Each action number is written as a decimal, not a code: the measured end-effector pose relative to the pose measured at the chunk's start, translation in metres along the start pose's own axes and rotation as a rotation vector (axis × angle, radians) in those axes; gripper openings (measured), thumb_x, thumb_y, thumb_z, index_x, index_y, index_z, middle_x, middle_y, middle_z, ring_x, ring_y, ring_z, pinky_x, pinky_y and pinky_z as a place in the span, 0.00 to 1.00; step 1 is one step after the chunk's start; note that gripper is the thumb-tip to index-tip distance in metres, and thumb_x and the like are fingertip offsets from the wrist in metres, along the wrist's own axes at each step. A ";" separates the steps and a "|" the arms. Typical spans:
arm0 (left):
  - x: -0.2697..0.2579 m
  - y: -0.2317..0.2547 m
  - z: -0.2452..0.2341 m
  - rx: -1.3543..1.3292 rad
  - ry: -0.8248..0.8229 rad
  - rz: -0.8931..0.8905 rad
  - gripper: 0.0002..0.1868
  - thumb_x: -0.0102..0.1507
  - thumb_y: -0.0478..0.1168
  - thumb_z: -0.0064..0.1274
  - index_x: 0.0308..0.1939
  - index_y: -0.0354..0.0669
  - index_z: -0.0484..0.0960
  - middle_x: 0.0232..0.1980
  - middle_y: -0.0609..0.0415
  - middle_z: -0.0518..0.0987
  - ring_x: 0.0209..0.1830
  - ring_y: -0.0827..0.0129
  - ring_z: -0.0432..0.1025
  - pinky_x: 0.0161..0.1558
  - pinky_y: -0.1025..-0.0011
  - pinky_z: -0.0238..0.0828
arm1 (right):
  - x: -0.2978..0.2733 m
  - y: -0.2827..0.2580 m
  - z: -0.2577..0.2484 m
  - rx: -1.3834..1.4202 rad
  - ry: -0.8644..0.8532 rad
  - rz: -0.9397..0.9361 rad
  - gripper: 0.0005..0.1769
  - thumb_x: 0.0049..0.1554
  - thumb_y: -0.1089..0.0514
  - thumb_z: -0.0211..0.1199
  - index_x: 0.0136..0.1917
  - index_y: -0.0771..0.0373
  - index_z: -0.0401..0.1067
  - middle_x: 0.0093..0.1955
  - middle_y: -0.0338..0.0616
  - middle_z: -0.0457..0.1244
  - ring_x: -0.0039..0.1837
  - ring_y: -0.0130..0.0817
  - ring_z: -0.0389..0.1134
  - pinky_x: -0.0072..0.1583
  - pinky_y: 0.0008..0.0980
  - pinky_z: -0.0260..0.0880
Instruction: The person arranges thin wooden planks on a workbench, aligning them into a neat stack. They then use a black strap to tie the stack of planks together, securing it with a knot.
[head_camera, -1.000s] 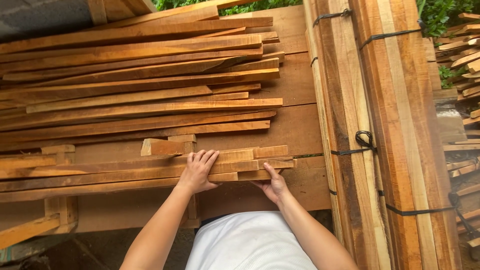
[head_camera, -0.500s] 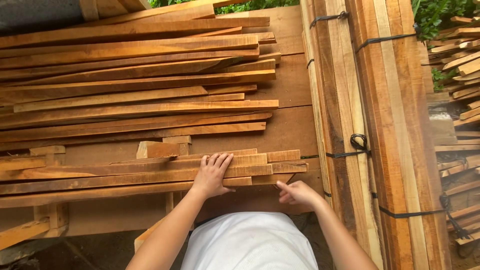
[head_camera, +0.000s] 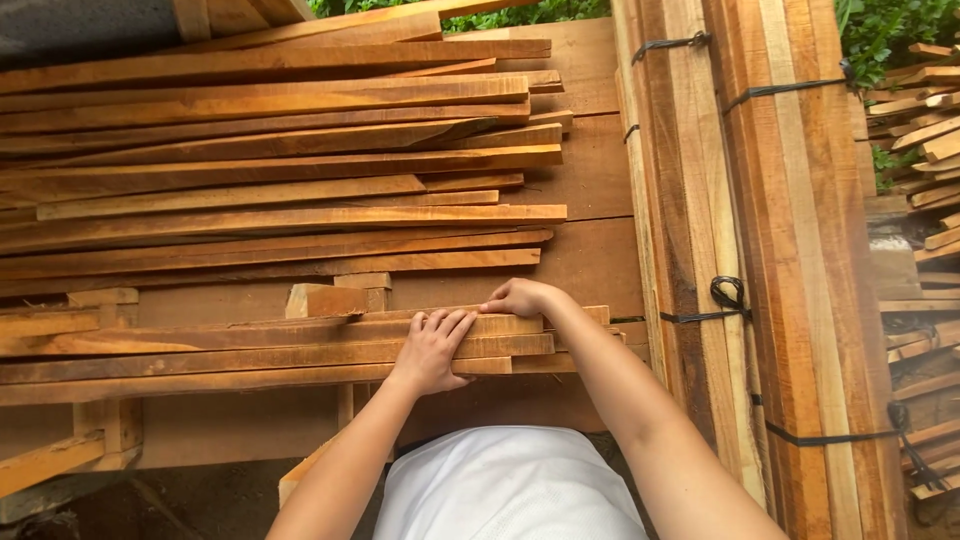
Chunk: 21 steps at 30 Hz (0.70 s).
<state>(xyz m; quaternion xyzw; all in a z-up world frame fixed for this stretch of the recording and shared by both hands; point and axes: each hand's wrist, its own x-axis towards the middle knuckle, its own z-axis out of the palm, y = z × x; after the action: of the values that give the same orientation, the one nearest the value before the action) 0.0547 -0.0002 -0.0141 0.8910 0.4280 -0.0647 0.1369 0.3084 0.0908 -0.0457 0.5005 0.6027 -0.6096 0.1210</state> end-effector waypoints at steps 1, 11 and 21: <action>0.002 0.002 0.000 -0.004 0.003 -0.013 0.67 0.36 0.69 0.65 0.77 0.57 0.59 0.70 0.62 0.67 0.68 0.63 0.61 0.63 0.56 0.53 | 0.000 0.002 -0.003 -0.011 -0.009 -0.002 0.27 0.54 0.29 0.62 0.59 0.42 0.80 0.61 0.40 0.71 0.67 0.46 0.69 0.69 0.41 0.68; 0.014 0.021 -0.047 0.005 -0.055 0.171 0.65 0.41 0.62 0.68 0.79 0.52 0.56 0.75 0.57 0.63 0.72 0.62 0.59 0.66 0.58 0.53 | -0.038 0.019 -0.026 -0.022 -0.025 0.050 0.23 0.56 0.32 0.61 0.58 0.41 0.81 0.58 0.42 0.72 0.64 0.45 0.71 0.65 0.42 0.70; 0.023 0.022 -0.063 -0.049 -0.130 0.253 0.60 0.49 0.68 0.62 0.79 0.54 0.56 0.79 0.55 0.60 0.76 0.61 0.57 0.70 0.58 0.52 | -0.054 0.081 0.000 0.226 0.795 -0.251 0.14 0.60 0.48 0.67 0.55 0.54 0.80 0.52 0.43 0.72 0.53 0.44 0.74 0.55 0.41 0.76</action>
<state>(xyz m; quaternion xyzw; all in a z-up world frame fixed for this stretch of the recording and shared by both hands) 0.0862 0.0231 0.0447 0.9282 0.3038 -0.0939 0.1932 0.3943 0.0460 -0.0543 0.6296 0.5880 -0.4414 -0.2511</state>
